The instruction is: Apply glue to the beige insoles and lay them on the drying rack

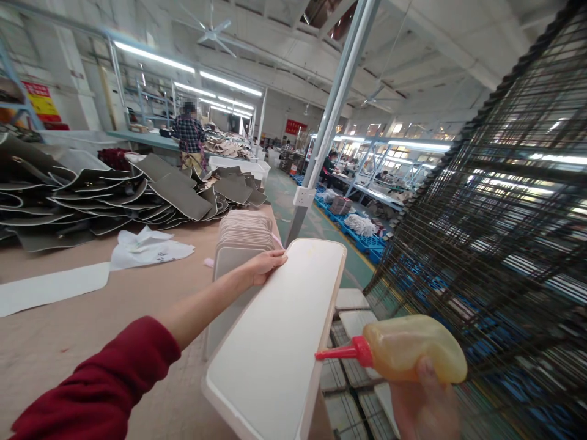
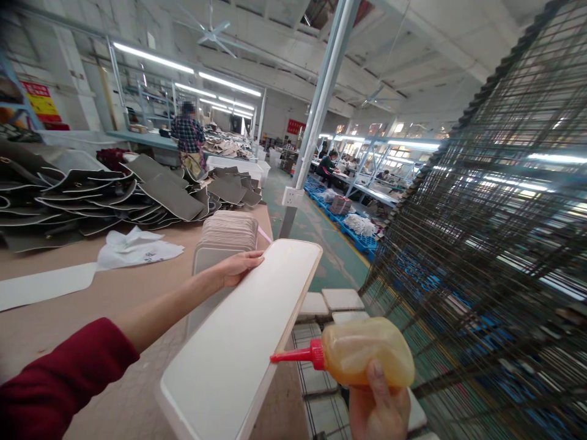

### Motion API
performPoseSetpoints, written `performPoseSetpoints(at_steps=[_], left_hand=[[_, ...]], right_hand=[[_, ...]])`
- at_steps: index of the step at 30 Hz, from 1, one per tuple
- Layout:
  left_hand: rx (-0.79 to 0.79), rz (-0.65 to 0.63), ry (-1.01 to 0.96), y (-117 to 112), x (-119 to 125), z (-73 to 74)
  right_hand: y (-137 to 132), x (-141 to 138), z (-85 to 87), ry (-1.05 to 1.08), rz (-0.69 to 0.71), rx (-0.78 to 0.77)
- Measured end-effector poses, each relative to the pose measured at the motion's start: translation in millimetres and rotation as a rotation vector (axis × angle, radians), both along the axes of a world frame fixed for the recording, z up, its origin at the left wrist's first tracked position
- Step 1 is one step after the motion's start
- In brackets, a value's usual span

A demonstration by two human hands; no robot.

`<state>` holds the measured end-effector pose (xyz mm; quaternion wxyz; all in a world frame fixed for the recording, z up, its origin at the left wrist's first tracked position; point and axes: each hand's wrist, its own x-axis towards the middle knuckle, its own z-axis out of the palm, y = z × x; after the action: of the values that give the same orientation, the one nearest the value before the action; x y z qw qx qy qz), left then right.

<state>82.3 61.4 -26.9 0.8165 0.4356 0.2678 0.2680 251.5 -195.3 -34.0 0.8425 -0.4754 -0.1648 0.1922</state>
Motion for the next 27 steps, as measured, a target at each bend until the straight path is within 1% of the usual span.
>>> performPoseSetpoints(at_steps=[8, 11, 15, 20, 25, 27], left_hand=[[0.043, -0.029, 0.014, 4, 1, 2.9], [0.052, -0.030, 0.015, 7, 2, 2.7], [0.050, -0.018, 0.024, 12, 3, 2.7], [0.053, 0.004, 0.031, 16, 6, 2.9], [0.037, 0.026, 0.028, 22, 7, 1.7], [0.029, 0.054, 0.041, 23, 7, 2.1]], right_hand=[[-10, 13, -19.8, -0.019, 0.056, -0.013], [-12, 15, -24.3, -0.045, 0.058, 0.009], [-12, 14, -22.1, -0.058, 0.036, 0.008], [-16, 8, -15.9, -0.048, 0.050, -0.003], [-19, 8, -17.6, -0.044, 0.083, -0.034], [-20, 9, -18.9, -0.052, 0.054, -0.046]])
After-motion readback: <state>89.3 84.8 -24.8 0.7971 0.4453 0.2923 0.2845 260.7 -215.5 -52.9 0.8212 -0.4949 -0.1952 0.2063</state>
